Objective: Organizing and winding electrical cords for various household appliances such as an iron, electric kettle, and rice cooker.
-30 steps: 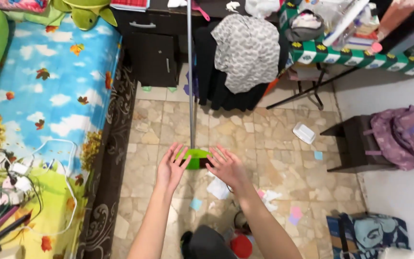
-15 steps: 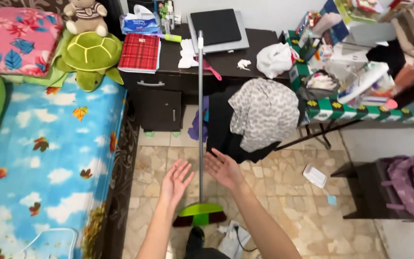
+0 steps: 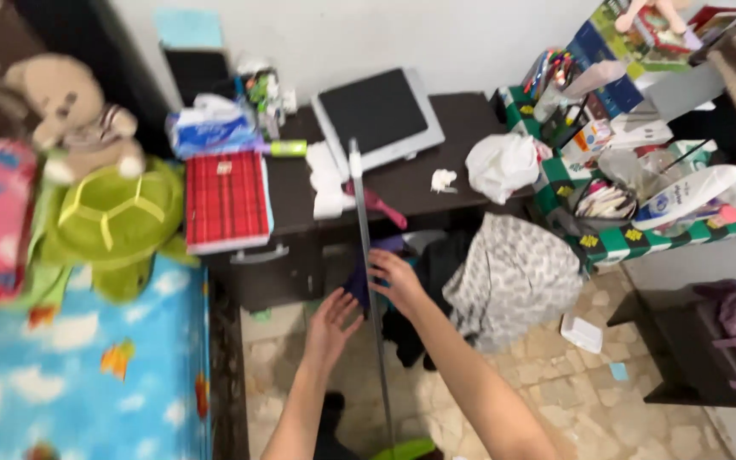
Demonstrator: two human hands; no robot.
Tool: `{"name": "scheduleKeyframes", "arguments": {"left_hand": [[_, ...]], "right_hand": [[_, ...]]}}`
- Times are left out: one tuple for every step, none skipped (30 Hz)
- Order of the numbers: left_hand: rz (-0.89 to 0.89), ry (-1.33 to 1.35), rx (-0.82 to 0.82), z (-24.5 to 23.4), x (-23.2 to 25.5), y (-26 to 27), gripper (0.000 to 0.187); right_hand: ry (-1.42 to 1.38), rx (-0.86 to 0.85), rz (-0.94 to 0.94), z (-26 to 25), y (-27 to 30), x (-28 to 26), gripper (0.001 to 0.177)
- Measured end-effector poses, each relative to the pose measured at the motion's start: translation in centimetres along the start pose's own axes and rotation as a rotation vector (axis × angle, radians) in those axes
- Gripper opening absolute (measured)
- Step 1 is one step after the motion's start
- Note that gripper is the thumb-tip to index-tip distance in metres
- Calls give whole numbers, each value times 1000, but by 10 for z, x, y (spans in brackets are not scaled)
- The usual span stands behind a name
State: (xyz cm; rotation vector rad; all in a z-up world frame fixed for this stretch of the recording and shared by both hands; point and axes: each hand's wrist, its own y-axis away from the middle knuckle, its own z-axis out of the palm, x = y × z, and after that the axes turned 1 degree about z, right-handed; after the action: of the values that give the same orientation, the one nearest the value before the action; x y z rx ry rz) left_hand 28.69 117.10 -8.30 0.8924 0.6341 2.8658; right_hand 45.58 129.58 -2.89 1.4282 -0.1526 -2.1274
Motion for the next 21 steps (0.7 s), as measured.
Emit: {"name": "scheduleKeyframes", "arguments": {"left_hand": [[-36,16,17,-5,4,-26,49],[-72,31,35,-10,7,-52,49],[-88,31,25,-15,10,-75,49],[-117,-44,31,-21,12,-96,48],[-141,-118,40,-30,13,-116,47],[-151,-119,34,-38,8,-138,47],[-169,-168,33,-48,1,-157,46],[-186,-218,33,-58,-7,-175,45],[-196,-219,33,-57,-9,-183,45],[-234,-277,36,-56,-13,-189,44],[-266,-336,35,-54,-16,-198,43],[-271,-337,31,-52,-18,-207,43],[-285,-391,10,-51,-22,-210,43],[-300,-446,-12,-50,-27,-211,44],[-311,-447,-14,-51,-33,-215,44],[-291,-498,-43,-51,-39,-218,45],[-272,-546,-74,-50,-48,-218,47],[-285,-545,-79,-54,-60,-214,47],[-266,-587,-116,-57,-67,-216,50],[-247,-628,-154,-58,-75,-216,55],[-251,-642,-178,-70,-94,-218,55]], "right_hand": [[146,102,2,0,-24,0,40],[291,205,8,-1,-48,0,37],[290,223,6,-11,-76,8,37],[429,260,15,-22,-102,18,37],[569,291,27,-32,-128,30,38],[569,303,28,-42,-147,36,38],[814,291,-224,-52,-164,45,37],[1057,264,-478,-62,-180,54,37],[1057,270,-470,-56,-185,53,37],[1030,258,-401,-50,-189,51,39],[1002,245,-339,-45,-194,47,42],[1002,251,-338,-35,-196,40,42],[1038,266,-268,-26,-192,36,41],[1072,281,-197,-18,-187,31,41],[1071,290,-189,-24,-189,41,41],[1072,330,-290,-30,-189,52,32],[1074,372,-390,-38,-187,61,27],[1076,383,-380,-29,-166,59,27],[1040,405,-518,-19,-152,53,19],[1002,427,-656,-9,-135,47,13],[998,454,-666,4,-113,33,13]]}}
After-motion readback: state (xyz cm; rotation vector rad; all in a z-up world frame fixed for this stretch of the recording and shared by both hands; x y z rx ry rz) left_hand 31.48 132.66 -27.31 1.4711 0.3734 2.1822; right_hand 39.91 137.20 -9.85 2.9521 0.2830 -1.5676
